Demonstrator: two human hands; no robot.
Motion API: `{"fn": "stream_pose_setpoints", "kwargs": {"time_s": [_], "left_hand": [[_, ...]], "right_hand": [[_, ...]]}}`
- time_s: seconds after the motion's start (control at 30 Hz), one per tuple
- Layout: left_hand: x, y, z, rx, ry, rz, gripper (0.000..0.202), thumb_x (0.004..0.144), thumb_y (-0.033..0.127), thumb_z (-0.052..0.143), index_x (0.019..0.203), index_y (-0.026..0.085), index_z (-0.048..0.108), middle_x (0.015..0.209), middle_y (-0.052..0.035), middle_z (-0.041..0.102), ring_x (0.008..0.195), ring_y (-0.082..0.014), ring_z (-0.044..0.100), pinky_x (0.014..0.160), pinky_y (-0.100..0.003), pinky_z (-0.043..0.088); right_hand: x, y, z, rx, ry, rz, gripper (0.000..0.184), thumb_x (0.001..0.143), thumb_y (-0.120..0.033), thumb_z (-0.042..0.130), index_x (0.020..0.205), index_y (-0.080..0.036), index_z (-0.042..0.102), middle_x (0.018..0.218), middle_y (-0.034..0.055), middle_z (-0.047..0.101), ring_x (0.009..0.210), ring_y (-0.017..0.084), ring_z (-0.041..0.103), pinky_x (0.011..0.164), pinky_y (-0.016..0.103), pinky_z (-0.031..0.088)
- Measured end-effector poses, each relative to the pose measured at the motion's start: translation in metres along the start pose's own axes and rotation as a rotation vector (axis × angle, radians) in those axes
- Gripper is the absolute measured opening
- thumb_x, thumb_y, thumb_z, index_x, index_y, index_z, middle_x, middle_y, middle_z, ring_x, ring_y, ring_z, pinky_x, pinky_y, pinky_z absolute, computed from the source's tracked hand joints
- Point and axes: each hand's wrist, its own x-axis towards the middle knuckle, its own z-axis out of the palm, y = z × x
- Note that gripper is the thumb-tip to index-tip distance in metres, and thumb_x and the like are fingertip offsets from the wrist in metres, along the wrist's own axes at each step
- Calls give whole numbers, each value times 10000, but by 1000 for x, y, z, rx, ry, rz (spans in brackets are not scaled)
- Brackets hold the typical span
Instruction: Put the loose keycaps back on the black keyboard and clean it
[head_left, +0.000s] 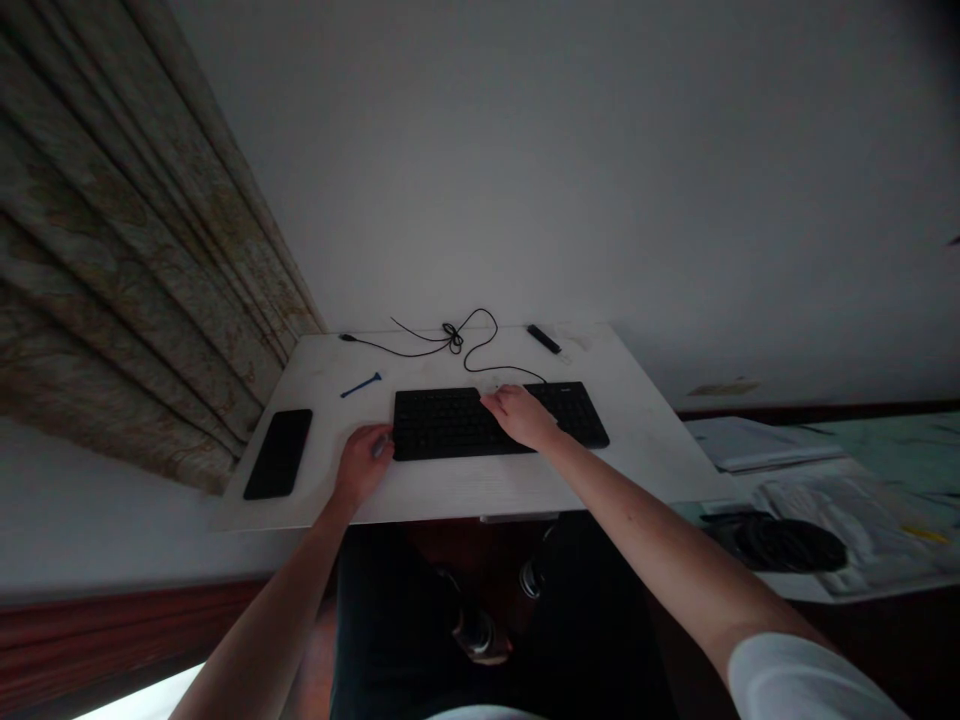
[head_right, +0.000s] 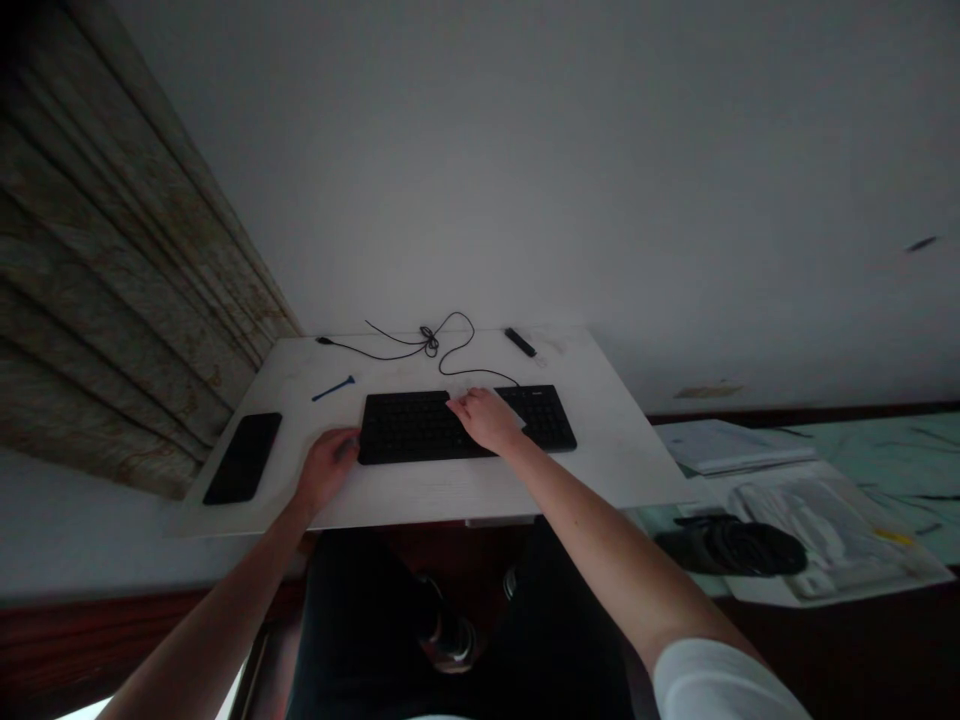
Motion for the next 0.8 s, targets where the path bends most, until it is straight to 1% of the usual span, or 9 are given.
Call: {"fn": "stream_pose_setpoints", "kwargs": {"time_s": [0.17,0.23,0.3,0.4,0.5,0.57,0.63,0.7,0.8], "left_hand": [[-1,0,0,-4,7,-1,340,855,263,535,1125,215,735,1191,-83,726,1159,-274,639,1095,-478,453],[-1,0,0,-4,6,-2,344,852,252,538,1133,216,733,1187,-83,727,1158,-273,639,1093,-477,455],[-1,0,0,-3,0,-1,341,850,243,541,1129,217,735,1175,-81,730,1152,-271,642,1091,-473,457],[-1,0,-1,-2,-4,2,332,848,235,544,1118,220,736,1165,-77,734,1144,-269,646,1088,-468,460],[-1,0,0,-3,7,7,331,852,243,545,1122,218,735,1170,-79,733,1146,-271,645,1088,-465,460],[-1,-1,1,-4,16,7,331,854,247,541,1121,217,734,1170,-80,732,1144,-270,645,1087,-464,461],[-1,-1,2,-3,16,5,330,853,249,540,1116,213,735,1168,-80,733,1141,-270,647,1084,-466,465],[0,-2,2,1,11,4,327,851,252,542,1112,208,735,1166,-81,734,1141,-271,649,1083,-470,467],[0,-2,2,8,9,5,323,854,254,538,1103,210,737,1167,-80,736,1143,-273,649,1086,-482,464]], "right_hand": [[7,-27,11,45,20,-76,525,1064,-473,315,1045,-171,744,1102,124,736,1108,263,654,998,398,486],[6,-31,15,71,26,-99,485,1059,-465,344,1109,-178,732,1174,123,719,1153,265,635,1012,405,484],[1,-29,16,80,25,-111,475,1055,-462,354,1183,-176,710,1249,129,692,1197,270,614,1040,421,472],[-15,-11,16,51,25,-55,508,1050,-469,338,1303,-163,654,1355,148,635,1271,287,572,1090,446,439],[-35,18,16,-13,34,59,585,1045,-483,299,1421,-119,561,1458,185,555,1360,315,501,1146,476,381],[-46,41,16,-58,42,148,636,1046,-486,251,1463,-82,509,1502,208,510,1411,327,448,1175,501,335],[-53,62,16,-88,58,238,676,1046,-487,199,1464,-48,499,1501,228,505,1434,334,420,1182,523,312],[-56,77,18,-98,76,295,714,1045,-495,163,1434,-15,522,1474,252,525,1432,340,426,1178,527,315],[-53,82,21,-91,87,297,740,1043,-521,145,1402,-20,556,1448,253,551,1418,340,449,1165,525,334]]}}
